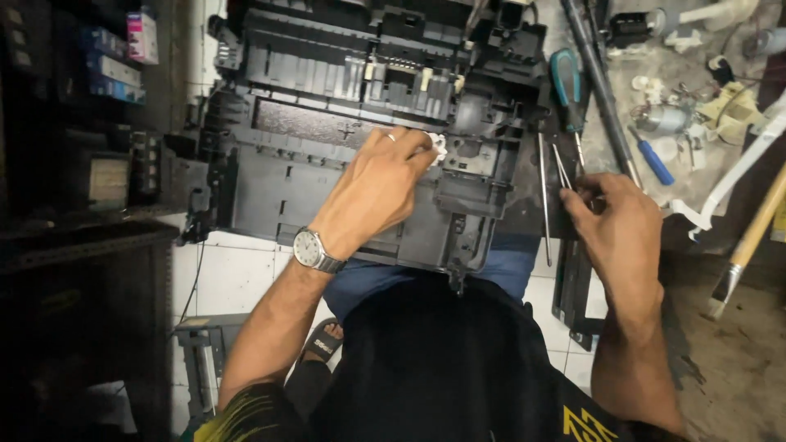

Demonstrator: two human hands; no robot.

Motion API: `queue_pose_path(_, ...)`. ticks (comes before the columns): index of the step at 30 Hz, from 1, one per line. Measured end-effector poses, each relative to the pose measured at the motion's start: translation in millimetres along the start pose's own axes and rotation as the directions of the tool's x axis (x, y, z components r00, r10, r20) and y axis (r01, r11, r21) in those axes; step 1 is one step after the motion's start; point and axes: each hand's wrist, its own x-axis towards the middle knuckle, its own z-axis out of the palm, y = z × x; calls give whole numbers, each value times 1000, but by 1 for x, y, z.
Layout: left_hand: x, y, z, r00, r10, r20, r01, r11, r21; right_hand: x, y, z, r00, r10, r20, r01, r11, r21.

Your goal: Cleaning and reassembling internal components of a printer using tweezers and a cloth.

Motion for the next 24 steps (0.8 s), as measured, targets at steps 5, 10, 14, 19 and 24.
queue_pose_path(5,-8,1,1,998,28,-56,-23,995,94,9,3,7,998,39,39,-40,999,3)
queue_pose_path(10,-6,8,1,996,-9,-94,29,976,217,16,-1,7,997,60,51,-57,997,-51)
queue_pose_path(14,-7,12,-2,984,-25,-177,68,967,245,8,34,-1,981,186,57,-194,954,230)
queue_pose_path(19,-12,13,2,962,-94,-258,162,953,256,-29,102,13,895,437,-92,-318,767,558)
queue_pose_path(24,-18,13,13,954,-179,-242,206,974,94,-38,169,56,965,214,-149,128,109,986)
